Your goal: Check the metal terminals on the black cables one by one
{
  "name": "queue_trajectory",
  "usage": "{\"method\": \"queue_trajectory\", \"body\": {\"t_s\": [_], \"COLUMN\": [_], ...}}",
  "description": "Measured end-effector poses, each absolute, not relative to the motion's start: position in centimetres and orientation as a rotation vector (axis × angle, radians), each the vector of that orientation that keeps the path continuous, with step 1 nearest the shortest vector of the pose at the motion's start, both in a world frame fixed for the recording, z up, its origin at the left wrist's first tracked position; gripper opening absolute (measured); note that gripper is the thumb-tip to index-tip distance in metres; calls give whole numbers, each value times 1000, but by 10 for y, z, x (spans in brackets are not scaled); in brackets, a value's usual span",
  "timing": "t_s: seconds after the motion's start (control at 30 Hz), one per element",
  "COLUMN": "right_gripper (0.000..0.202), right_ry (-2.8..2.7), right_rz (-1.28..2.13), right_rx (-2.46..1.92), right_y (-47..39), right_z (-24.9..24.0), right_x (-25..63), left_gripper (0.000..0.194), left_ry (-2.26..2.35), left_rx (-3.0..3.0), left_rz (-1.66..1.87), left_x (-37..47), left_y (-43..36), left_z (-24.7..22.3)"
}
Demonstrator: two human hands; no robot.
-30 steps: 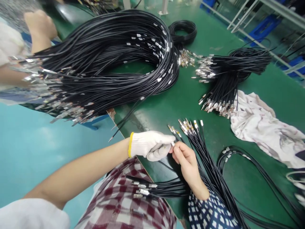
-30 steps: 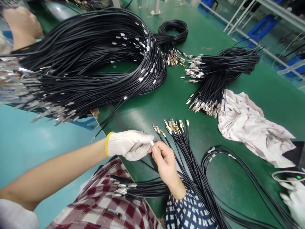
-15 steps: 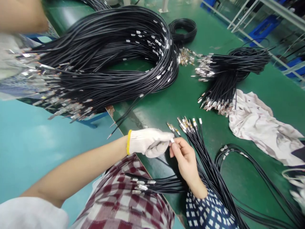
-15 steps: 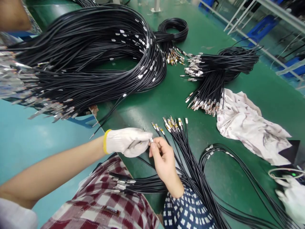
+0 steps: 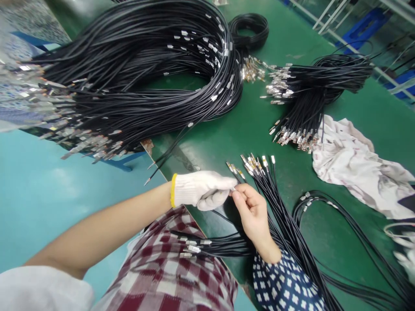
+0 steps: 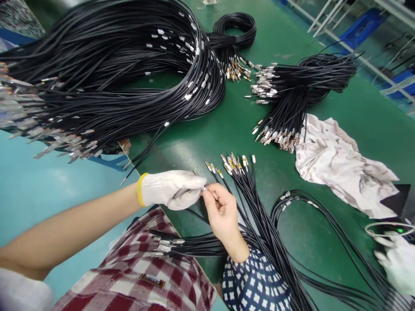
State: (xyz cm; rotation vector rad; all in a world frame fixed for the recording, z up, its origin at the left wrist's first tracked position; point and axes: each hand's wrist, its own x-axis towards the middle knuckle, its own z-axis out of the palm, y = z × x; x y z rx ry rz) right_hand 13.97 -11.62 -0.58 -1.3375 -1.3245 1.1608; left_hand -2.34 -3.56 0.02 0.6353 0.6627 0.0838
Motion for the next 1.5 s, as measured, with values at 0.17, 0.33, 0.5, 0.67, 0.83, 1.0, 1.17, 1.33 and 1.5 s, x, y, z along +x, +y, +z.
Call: {"method": "queue_trajectory", "body": {"t_s": [0.17,0.33,0.5,0.67,0.83,1.0,1.17,1.33,1.5], "right_gripper": [21,25,29,30,32,33,30,33,34], "right_ry": [-1290,-1295,-1298,-1328,-1312,-1300,-1290,-1298,-1289], "right_rz": [1150,1145,1130,1095,1131,1157,1171,1176,1185], "right_rx": [-1344,-1366,-1376,-1352,-1375,-1392,-1354,-1376,-1394], "right_y": [-117,-117,-117,-120,-121,-120,-120,-119,-117], "right_z": [-8,-9,-8,-9,-13,-15,-15,-15,-17], "right_x": [139,140,140,140,140,139,138,139,139], "left_gripper": [58,62,67,69,70,69,69,69,70], "left_ry": [709,708,698,638,612,588,623,598,575], "left_rx": [664,716,843,855,838,809,804,755,719], "left_rz": [64,58,30,-35,29,34,37,-28,-34], "left_x": [-21,-20,-21,-22,-21,-22,-22,-22,-20], "left_y": [-36,-36,-36,-37,-39,-40,-41,-39,-38], "left_z": [1,6,9,2,-3,-6,-7,-7,-7]}}
